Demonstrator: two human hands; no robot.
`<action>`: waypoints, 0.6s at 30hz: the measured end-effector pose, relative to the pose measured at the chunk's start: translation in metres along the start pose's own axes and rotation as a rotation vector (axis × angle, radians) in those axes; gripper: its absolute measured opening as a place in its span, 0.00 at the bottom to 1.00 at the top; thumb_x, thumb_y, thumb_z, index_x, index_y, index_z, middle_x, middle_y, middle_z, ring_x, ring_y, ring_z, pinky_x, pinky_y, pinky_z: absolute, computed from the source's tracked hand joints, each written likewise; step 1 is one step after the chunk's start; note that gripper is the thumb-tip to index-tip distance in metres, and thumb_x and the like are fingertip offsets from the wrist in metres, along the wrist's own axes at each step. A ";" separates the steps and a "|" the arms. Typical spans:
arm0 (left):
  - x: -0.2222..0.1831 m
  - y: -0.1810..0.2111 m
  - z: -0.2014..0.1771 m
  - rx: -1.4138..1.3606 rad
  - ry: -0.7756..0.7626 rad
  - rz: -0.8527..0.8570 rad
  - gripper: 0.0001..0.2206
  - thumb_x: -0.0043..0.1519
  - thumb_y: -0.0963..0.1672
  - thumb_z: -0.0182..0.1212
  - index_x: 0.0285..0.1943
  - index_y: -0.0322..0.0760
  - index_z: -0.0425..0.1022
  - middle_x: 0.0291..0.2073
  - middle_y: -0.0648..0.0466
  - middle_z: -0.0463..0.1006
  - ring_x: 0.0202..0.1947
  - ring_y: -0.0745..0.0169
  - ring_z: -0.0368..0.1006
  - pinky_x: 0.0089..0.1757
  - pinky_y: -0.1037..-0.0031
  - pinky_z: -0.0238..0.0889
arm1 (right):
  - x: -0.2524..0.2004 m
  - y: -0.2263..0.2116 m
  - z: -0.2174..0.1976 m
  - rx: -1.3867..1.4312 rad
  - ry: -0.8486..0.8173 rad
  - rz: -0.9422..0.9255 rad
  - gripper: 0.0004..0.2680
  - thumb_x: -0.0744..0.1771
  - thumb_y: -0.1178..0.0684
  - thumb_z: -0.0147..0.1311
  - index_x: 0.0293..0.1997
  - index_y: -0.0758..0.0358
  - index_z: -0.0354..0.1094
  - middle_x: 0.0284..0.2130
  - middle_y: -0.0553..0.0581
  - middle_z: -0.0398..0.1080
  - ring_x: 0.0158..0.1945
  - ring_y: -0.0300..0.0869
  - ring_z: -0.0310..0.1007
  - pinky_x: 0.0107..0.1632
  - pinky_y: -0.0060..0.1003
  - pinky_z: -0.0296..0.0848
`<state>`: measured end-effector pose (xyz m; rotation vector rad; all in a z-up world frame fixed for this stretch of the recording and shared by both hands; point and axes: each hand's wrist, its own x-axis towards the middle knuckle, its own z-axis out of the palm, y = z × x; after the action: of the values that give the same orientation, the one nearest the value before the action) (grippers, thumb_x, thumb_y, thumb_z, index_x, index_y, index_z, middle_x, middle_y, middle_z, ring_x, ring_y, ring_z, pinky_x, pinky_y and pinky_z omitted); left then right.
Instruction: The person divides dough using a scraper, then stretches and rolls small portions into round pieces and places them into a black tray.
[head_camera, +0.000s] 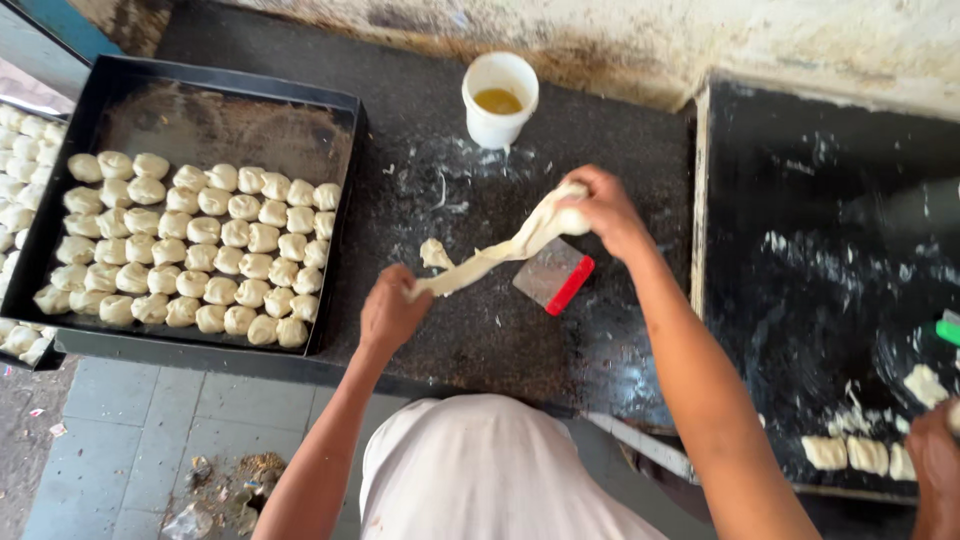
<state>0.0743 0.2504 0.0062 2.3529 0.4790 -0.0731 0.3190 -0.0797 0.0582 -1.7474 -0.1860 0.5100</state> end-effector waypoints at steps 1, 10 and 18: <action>-0.009 -0.004 -0.001 -0.017 0.012 0.008 0.23 0.56 0.50 0.74 0.55 0.35 0.74 0.48 0.43 0.76 0.46 0.42 0.76 0.44 0.56 0.69 | -0.013 -0.003 -0.003 -0.267 0.193 -0.195 0.16 0.61 0.58 0.66 0.52 0.68 0.71 0.45 0.62 0.74 0.48 0.46 0.74 0.51 0.39 0.73; -0.042 -0.011 0.006 0.234 0.189 0.145 0.19 0.61 0.48 0.71 0.60 0.44 0.77 0.54 0.53 0.76 0.53 0.41 0.72 0.50 0.52 0.66 | -0.113 0.000 0.179 -1.292 0.154 -0.858 0.20 0.55 0.55 0.57 0.52 0.48 0.75 0.53 0.56 0.76 0.57 0.56 0.70 0.57 0.69 0.49; -0.036 -0.033 -0.007 -0.276 0.044 0.018 0.25 0.63 0.43 0.68 0.71 0.37 0.69 0.57 0.45 0.77 0.48 0.52 0.77 0.44 0.62 0.72 | -0.118 -0.004 0.070 -1.869 -0.130 -0.739 0.28 0.57 0.54 0.54 0.67 0.54 0.62 0.63 0.60 0.67 0.67 0.50 0.65 0.67 0.61 0.56</action>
<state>0.0285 0.2655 -0.0037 2.0906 0.4587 0.0509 0.1845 -0.0630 0.0786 -3.0678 -1.7569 -0.3371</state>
